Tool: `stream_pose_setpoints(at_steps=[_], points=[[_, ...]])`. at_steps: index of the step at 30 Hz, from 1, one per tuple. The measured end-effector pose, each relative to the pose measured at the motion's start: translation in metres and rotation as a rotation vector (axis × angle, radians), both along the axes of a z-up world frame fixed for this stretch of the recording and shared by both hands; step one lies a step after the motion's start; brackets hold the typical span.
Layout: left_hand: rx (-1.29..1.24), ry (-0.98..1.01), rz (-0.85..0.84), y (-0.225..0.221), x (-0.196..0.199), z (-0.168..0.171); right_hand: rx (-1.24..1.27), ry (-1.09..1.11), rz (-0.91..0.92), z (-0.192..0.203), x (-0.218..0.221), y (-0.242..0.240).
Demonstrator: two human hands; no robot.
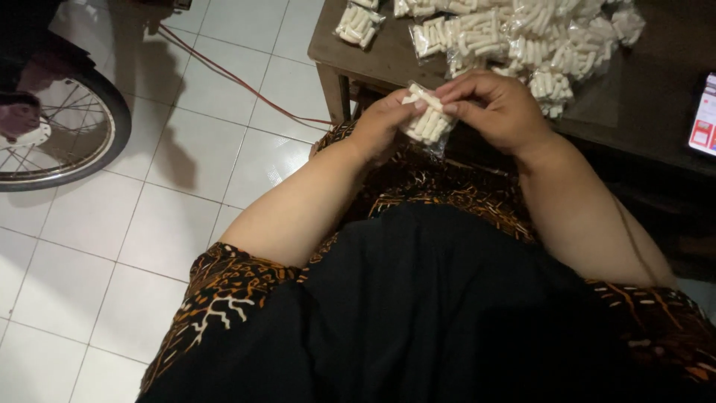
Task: Packing small white snacks into individual plastic bags by hand.
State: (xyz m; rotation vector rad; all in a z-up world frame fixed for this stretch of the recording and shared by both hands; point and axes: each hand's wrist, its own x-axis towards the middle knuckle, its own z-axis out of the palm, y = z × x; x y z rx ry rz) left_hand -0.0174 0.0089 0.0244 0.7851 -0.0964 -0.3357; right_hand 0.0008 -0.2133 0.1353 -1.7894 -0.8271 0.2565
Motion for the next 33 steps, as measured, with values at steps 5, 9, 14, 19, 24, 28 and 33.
stream_pose_setpoints(at_steps=[5,9,14,19,24,28,33], points=[[-0.007,-0.012,-0.020,0.001,-0.004,0.010,0.065,0.026,0.046,-0.004,0.003,-0.002],[0.130,0.033,0.123,-0.004,-0.008,0.019,0.048,-0.091,0.016,-0.011,0.006,0.001],[0.284,0.045,0.285,-0.010,-0.004,0.021,-0.006,-0.067,-0.131,-0.020,0.005,0.002],[0.392,-0.032,0.240,-0.003,-0.013,0.024,-0.283,0.095,-0.256,-0.044,0.008,0.006],[0.259,0.022,0.216,-0.007,-0.011,0.005,-0.421,0.044,-0.186,-0.009,0.000,0.002],[0.231,0.063,0.233,-0.001,-0.008,0.000,-0.583,-0.043,-0.251,0.014,0.004,-0.024],[0.223,0.130,0.317,0.001,-0.007,0.016,-1.046,-0.035,-0.637,-0.045,0.079,-0.150]])
